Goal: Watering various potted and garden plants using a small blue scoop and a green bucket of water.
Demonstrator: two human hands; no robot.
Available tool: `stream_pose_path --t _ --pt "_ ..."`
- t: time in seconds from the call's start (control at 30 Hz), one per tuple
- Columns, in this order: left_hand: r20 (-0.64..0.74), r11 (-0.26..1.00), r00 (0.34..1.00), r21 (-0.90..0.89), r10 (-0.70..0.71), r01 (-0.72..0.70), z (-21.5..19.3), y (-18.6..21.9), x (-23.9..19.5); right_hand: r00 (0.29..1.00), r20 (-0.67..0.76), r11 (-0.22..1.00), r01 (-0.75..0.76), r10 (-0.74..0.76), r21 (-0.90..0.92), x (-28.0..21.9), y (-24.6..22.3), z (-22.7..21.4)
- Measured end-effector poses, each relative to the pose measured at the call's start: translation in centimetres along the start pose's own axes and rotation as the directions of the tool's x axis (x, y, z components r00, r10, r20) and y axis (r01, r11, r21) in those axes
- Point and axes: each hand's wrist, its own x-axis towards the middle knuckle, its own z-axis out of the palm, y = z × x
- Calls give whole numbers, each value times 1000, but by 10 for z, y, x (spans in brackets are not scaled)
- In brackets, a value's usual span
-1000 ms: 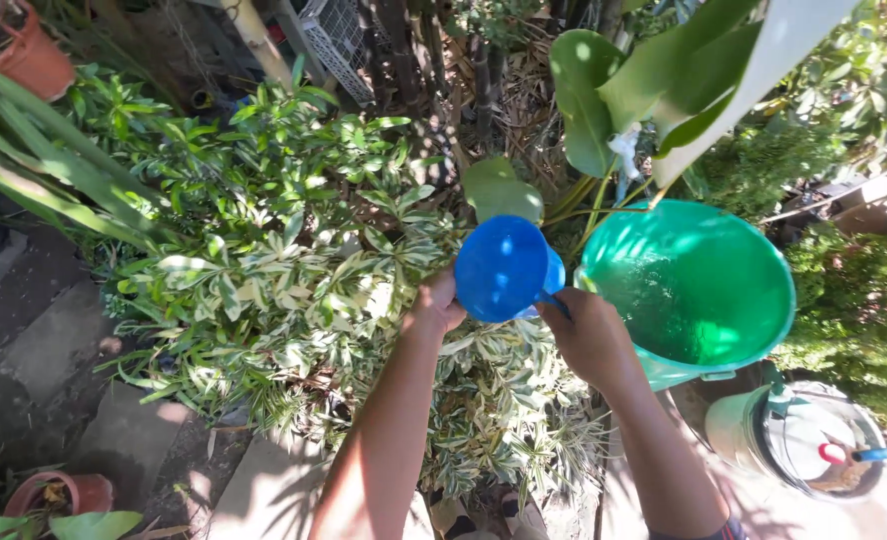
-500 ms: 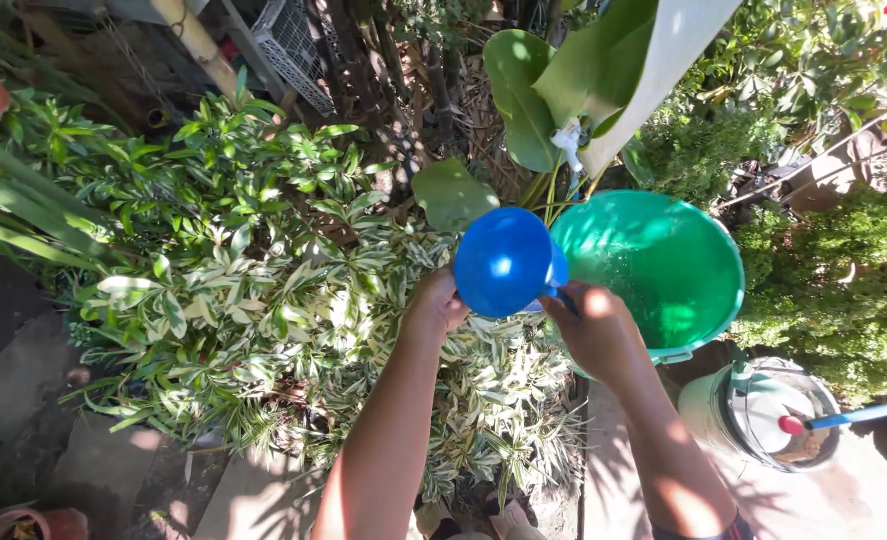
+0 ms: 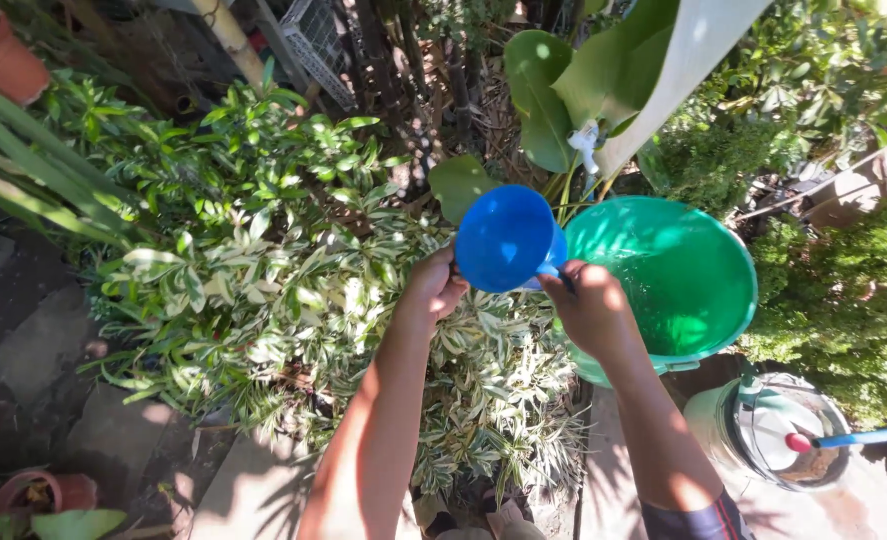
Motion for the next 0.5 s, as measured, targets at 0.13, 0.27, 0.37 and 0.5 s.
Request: stream_pose_path --t 0.13,0.27,0.37,0.5 --pt "-38 997 997 34 65 -64 -20 5 -5 996 54 997 -71 71 0 3 -25 8" --pt "-179 984 971 114 156 -137 -4 20 -48 997 58 998 -48 50 -42 7 -35 25" --pt "-257 983 952 118 164 -138 -17 22 -56 992 95 996 -84 88 -43 9 -44 37" --pt "-323 960 917 229 233 -163 -18 25 -77 993 119 998 3 -10 55 11 -48 46"
